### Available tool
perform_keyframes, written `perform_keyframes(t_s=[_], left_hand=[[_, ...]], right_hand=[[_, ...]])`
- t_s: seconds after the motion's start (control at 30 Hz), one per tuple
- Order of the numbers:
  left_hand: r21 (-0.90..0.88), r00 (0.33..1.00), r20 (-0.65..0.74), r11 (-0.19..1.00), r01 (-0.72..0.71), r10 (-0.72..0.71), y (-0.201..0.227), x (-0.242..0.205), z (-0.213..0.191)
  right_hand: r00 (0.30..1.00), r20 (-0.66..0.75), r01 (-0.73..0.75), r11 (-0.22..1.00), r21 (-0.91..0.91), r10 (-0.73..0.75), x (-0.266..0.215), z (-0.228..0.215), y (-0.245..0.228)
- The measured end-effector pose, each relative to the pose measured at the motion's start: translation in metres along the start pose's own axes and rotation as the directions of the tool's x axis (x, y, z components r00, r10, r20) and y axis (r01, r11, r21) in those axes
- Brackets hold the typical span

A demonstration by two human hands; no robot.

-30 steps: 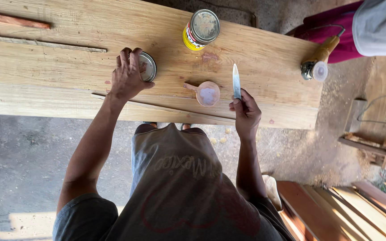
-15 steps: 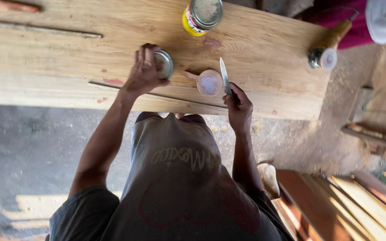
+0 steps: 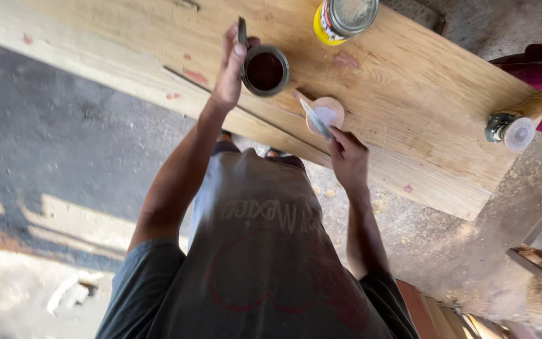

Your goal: The person uses an angle grinder to smooth a small wooden disc, then moves to a workbench to mix a reddish paste with a white substance using a knife. The mixture is prepared in a small container.

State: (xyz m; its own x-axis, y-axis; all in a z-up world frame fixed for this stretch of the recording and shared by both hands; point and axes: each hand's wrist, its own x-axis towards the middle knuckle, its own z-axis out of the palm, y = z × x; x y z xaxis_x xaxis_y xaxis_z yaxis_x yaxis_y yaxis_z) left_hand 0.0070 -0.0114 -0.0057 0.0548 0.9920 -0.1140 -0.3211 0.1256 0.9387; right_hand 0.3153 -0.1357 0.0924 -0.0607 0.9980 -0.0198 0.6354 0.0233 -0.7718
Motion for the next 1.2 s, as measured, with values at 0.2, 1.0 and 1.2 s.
perform_keyframes(t_s=[0.2, 1.0, 1.2], left_hand=[[0.113, 0.946, 0.324, 0.993, -0.033, -0.006, 0.009, 0.010, 0.030], [0.361, 0.830, 0.558, 0.903, -0.234, -0.007, 0.016, 0.009, 0.040], [0.198, 0.791, 0.607, 0.978, -0.059, -0.075, 0.024, 0.007, 0.037]], right_hand=[[0.983, -0.177, 0.045, 0.999, 0.008, -0.042, 0.002, -0.026, -0.049], [0.983, -0.062, 0.139, 0.930, -0.341, -0.170, 0.064, 0.085, -0.042], [0.998, -0.022, 0.052, 0.929, -0.367, -0.065, 0.065, 0.094, -0.045]])
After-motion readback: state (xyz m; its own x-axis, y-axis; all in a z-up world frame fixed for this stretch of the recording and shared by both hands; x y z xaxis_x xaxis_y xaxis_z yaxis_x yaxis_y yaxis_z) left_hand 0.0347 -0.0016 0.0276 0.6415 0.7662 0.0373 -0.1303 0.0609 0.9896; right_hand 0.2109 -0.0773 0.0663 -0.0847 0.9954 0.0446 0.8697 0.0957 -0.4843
